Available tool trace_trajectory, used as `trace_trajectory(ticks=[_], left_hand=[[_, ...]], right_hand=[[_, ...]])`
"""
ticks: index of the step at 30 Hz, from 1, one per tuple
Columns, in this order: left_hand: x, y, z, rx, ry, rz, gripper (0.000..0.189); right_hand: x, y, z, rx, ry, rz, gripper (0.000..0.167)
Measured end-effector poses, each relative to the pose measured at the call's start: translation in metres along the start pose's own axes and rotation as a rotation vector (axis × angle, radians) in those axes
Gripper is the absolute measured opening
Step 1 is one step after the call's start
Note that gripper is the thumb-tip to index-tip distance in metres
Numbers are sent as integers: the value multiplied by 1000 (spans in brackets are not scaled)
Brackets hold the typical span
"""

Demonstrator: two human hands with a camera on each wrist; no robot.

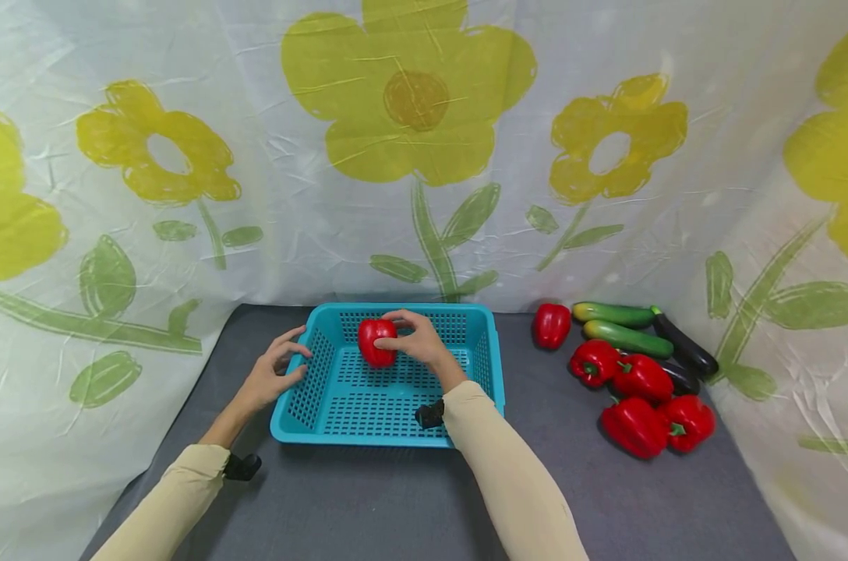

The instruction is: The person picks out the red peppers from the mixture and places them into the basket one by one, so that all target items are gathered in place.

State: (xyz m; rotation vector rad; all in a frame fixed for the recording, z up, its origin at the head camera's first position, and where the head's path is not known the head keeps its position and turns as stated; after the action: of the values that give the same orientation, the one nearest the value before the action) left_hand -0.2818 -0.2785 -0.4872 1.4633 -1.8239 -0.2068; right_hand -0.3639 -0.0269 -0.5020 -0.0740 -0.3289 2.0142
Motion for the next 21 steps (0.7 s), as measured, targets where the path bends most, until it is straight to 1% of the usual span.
trace_trajectory(ticks=[6, 12, 14, 17, 21], left_hand=[[0, 0, 2, 3, 0, 3, 21], [-1, 0, 1, 4, 0, 4, 22], [-1, 1, -3, 2, 4, 3, 22], [0, 4, -14, 9, 5, 2, 20], [0, 9, -29, 38, -11, 10, 19]], right_hand=[[-9, 8, -7, -32, -29, -10, 46], [-18, 14, -14, -65, -26, -24, 45], [-22, 16, -16, -74, -11, -16, 44], [-27, 18, -19, -93, 15, 0, 44], [-32, 22, -23, -127, 27, 9, 44]])
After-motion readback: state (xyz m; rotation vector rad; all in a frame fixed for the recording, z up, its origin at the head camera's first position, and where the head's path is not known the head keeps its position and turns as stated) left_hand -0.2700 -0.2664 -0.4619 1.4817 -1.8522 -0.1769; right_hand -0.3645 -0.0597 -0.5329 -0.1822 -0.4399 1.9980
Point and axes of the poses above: each hand's wrist, its own y-axis towards the middle knuckle, its own x-axis out of the back of the hand, z = x × y, the point moved 9 cm from there along y, towards the middle knuckle, and after that the axes turned 15 degrees about -x, right-handed, at the moved point
